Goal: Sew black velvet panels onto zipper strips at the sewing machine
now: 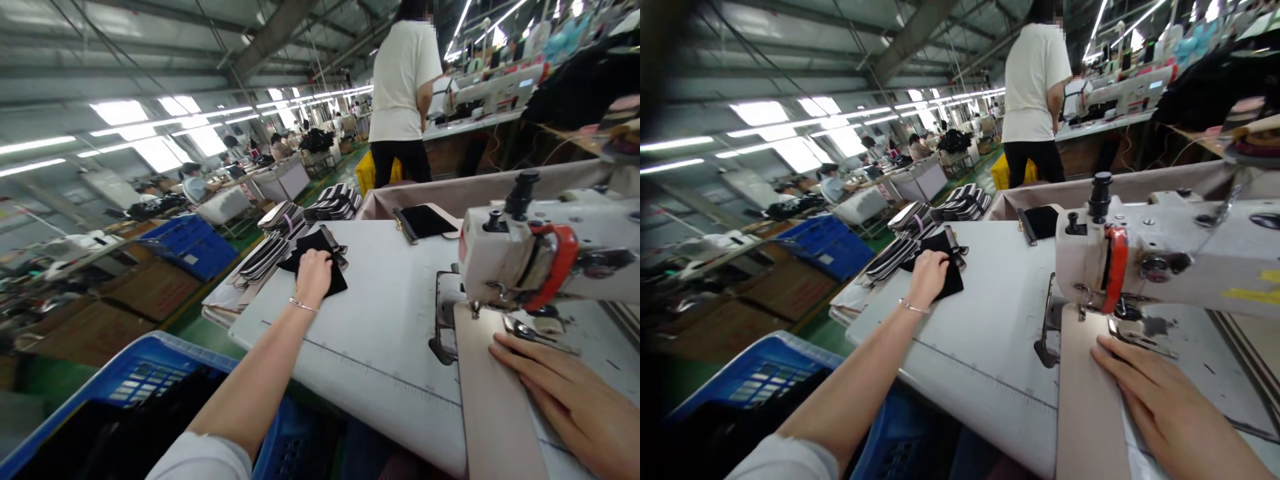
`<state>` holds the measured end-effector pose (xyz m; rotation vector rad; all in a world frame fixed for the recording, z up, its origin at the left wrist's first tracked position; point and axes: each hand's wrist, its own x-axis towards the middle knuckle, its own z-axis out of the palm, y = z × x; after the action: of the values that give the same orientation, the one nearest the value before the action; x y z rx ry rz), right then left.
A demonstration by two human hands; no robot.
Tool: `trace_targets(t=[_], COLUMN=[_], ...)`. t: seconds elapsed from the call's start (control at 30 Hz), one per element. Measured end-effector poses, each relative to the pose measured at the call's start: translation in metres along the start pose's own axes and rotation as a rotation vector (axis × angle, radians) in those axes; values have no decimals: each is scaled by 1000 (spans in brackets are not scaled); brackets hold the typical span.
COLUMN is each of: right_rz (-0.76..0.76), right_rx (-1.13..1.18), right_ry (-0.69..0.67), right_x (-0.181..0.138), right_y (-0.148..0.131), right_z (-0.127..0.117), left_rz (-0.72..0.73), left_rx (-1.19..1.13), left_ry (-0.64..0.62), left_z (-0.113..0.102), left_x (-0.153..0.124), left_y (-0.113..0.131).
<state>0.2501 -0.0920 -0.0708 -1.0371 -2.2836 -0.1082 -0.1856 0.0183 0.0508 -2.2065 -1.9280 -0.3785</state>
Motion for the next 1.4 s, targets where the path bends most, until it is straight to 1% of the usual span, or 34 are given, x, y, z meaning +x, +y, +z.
trace_targets(t=[0.07, 0.1, 0.17, 0.27, 0.33, 0.37, 0.4, 0.47, 0.5, 0.57, 0.6, 0.67, 0.7, 0.73, 0.77, 0.8, 0.83, 0.87, 0.9, 0.93, 0.97, 1.03, 1.07, 1.1, 1.13, 1.17, 1.2, 1.23, 1.27, 1.3, 1.33, 1.37, 1.4], right_rz=[6, 11, 33, 106, 157, 174, 187, 201, 205, 207, 207, 204, 199, 192, 184, 175, 166, 155, 143, 130, 117, 98, 99, 106, 116, 123, 126, 125, 120, 115, 112, 114, 119], right_rx=[-6, -9, -6, 26, 58, 75, 92, 119, 126, 131, 130, 125, 122, 117, 112, 109, 108, 112, 119, 130, 142, 166, 175, 181, 184, 185, 183, 179, 175, 172, 169, 168, 164], right_ry=[2, -1, -17, -63, -87, -95, -101, -114, -119, -125, -126, -122, -125, -132, -140, -149, -158, -165, -171, -174, -177, -173, -164, -151, -137, -127, -122, -123, -127, -134, -141, -146, -147], right_x=[1, 2, 5, 11, 16, 17, 18, 19, 19, 19, 19, 20, 22, 25, 29, 33, 37, 42, 46, 50, 52, 55, 54, 54, 52, 51, 50, 49, 48, 48, 47, 47, 47], right_y=[1, 0, -5, -17, -23, -25, -26, -28, -28, -28, -28, -29, -30, -31, -32, -34, -35, -36, -37, -37, -36, -33, -32, -30, -29, -27, -27, -27, -27, -27, -28, -29, -29], right_z=[2, 1, -3, -11, -15, -17, -18, -18, -18, -17, -17, -18, -21, -23, -27, -30, -34, -37, -39, -40, -40, -37, -35, -32, -29, -27, -25, -23, -22, -22, -22, -22, -22], left_rz=[-167, -223, -269, -247, -247, -256, -267, -298, -311, -317, -274, -178, -158, -155, -153, -133, -79, -22, 24, 67, 129, 300, 330, 336, 309, 267, 229, 204, 204, 230, 270, 310, 339], left_rx=[73, 95, 110, 96, 99, 109, 124, 166, 189, 238, 248, 196, 123, 25, -111, -284, -484, -692, -860, -954, -956, -905, -908, -942, -1014, -1097, -1169, -1214, -1219, -1177, -1096, -1002, -920], left_ry=[32, 32, 12, -39, -58, -59, -53, -10, 40, 198, 296, 384, 381, 307, 173, -9, -239, -447, -595, -667, -654, -424, -333, -280, -281, -335, -430, -551, -691, -827, -921, -957, -941], left_z=[-11, -13, -11, -8, -13, -20, -29, -55, -71, -104, -121, -149, -159, -165, -166, -162, -153, -139, -121, -100, -78, -40, -27, -18, -13, -13, -15, -17, -19, -20, -17, -12, -5], left_x=[9, 13, 21, 31, 37, 40, 43, 48, 49, 47, 44, 34, 29, 23, 19, 15, 11, 9, 7, 5, 3, 1, 1, 2, 4, 6, 9, 12, 15, 17, 18, 18, 17], left_y=[-41, -54, -65, -56, -47, -45, -43, -43, -44, -40, -36, -20, -9, 4, 19, 34, 50, 65, 79, 92, 102, 115, 118, 119, 119, 118, 117, 116, 118, 121, 127, 134, 143])
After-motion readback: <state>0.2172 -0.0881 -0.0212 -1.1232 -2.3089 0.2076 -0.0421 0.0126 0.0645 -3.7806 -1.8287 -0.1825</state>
